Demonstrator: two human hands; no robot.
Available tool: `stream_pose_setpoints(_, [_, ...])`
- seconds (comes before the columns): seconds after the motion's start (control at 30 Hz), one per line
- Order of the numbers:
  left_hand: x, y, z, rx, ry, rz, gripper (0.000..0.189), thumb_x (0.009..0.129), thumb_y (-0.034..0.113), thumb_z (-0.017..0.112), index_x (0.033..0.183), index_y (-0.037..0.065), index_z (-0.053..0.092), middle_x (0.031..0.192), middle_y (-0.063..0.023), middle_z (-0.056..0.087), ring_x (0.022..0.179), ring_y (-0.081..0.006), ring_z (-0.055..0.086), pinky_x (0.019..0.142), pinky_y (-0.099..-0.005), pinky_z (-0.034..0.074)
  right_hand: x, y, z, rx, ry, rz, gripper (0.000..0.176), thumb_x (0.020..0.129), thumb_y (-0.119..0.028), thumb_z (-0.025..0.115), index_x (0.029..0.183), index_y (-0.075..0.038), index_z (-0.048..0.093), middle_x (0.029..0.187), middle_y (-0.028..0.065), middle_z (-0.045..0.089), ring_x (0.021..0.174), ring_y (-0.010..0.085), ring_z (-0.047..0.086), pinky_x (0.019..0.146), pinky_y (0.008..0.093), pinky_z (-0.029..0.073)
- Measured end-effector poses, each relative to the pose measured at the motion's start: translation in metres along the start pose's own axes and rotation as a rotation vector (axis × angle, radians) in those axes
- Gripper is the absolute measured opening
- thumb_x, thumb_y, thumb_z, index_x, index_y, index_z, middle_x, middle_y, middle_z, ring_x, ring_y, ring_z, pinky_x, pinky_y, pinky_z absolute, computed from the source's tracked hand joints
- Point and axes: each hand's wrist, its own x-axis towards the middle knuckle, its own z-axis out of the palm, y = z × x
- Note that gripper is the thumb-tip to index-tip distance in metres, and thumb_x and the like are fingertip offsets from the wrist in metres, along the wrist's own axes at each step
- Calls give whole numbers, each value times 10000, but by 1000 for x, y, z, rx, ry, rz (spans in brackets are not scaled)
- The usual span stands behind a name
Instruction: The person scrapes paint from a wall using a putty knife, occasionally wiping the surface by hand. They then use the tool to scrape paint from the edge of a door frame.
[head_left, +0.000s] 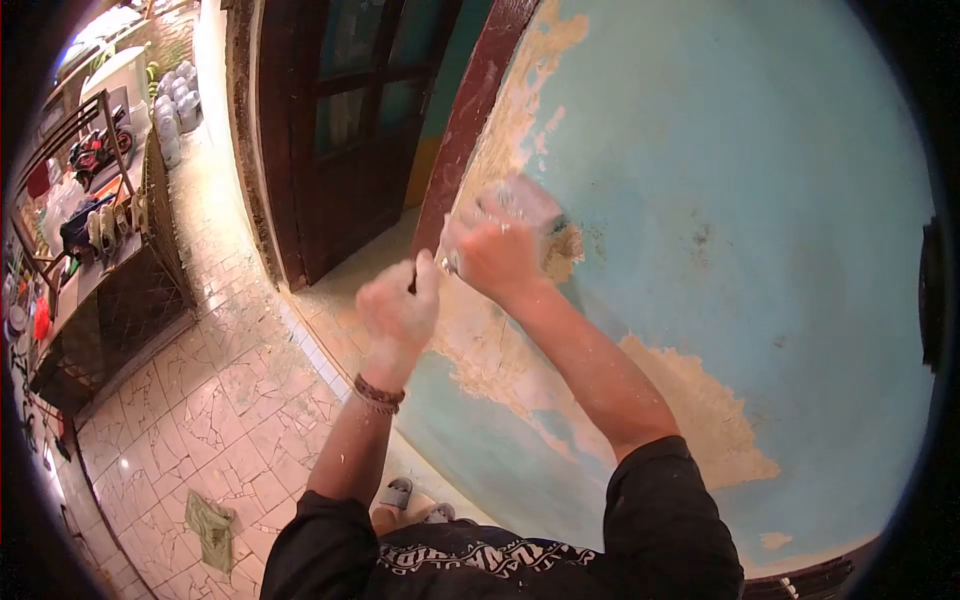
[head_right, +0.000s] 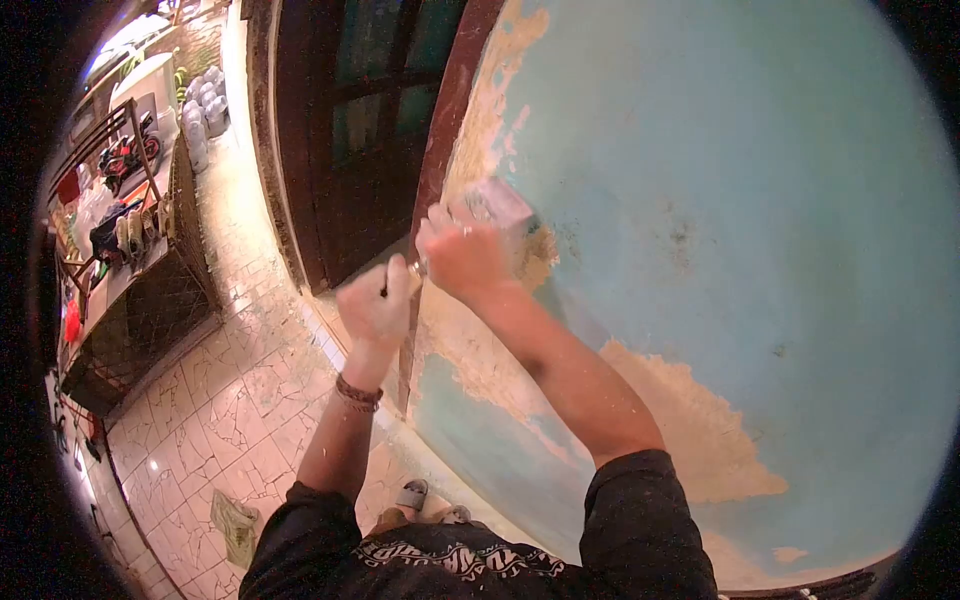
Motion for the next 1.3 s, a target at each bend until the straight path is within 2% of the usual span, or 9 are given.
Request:
stream_pose_setpoints(0.13, [12, 2, -14, -1, -62, -14, 351, 862, 216, 636, 569, 44, 546, 574, -156, 541, 487, -333, 534, 466, -416, 391, 9, -8, -7, -9, -59, 75, 82, 691, -165, 640, 689, -84, 652, 724, 57, 605, 919, 287, 602, 691, 369, 510])
stream_pose_setpoints(0.2, [-4, -10, -6, -46, -27, 46, 363, 864, 228, 631, 562, 48, 537, 579, -159, 543, 495, -335, 540, 470, -416, 394, -5, -11, 5, -71, 55, -3, 78, 697, -152, 601, 640, -100, 609, 738, 38, 567, 822, 245, 582, 666, 361, 495])
stream_pose_setpoints(0.53, [20, 18, 8, -128, -19, 93, 364, 887, 226, 600, 579, 43, 539, 591, -160, 548, 515, -341, 542, 484, -419, 399, 23, 21, -32, -58, 17, -37, 64, 659, -145, 606, 613, -101, 606, 762, 42, 601, 848, 240, 583, 671, 362, 493])
stream_pose_setpoints(0.73, [-8, 2, 19, -116, -54, -47, 372, 891, 218, 598, 569, 42, 537, 573, -164, 533, 499, -333, 539, 476, -416, 391, 4, 21, -9, -160, 33, -180, 91, 664, -188, 619, 637, -101, 626, 727, 41, 609, 886, 243, 616, 716, 381, 507])
stream_pose_setpoints(0.8, [35, 26, 17, -153, 17, 102, 379, 893, 230, 596, 571, 38, 539, 567, -169, 530, 489, -334, 531, 472, -410, 387, 35, 33, -33, -76, 29, -41, 70, 660, -164, 614, 665, -99, 636, 710, 42, 615, 883, 251, 614, 726, 381, 513])
stream_pose_setpoints(0.93, [47, 34, 2, -118, 19, 131, 395, 897, 238, 593, 562, 36, 539, 565, -175, 528, 488, -343, 528, 469, -402, 380, 43, 30, -31, -44, -3, 63, 66, 654, -155, 619, 685, -100, 641, 713, 44, 611, 864, 258, 609, 724, 381, 512])
stream_pose_setpoints(1.0, [12, 12, 3, -94, -59, -39, 401, 894, 244, 597, 557, 33, 541, 571, -187, 526, 500, -356, 535, 469, -409, 379, 13, 18, -5, -46, 38, -101, 87, 676, -157, 599, 618, -100, 628, 736, 45, 569, 840, 230, 591, 654, 372, 500])
stream_pose_setpoints(1.13, [6, 9, 12, -121, -30, -61, 411, 889, 255, 602, 556, 23, 536, 572, -200, 516, 495, -363, 529, 467, -414, 373, 12, 22, -2, -104, 95, -189, 106, 681, -169, 606, 600, -102, 618, 724, 42, 570, 797, 228, 589, 641, 351, 495])
stream_pose_setpoints(1.3, [55, 33, -6, -57, -24, 38, 381, 875, 252, 615, 579, 19, 564, 575, -205, 515, 491, -370, 523, 474, -425, 382, 53, 28, -29, -41, 50, 17, 110, 719, -180, 632, 628, -121, 617, 690, 28, 571, 778, 244, 603, 652, 384, 502])
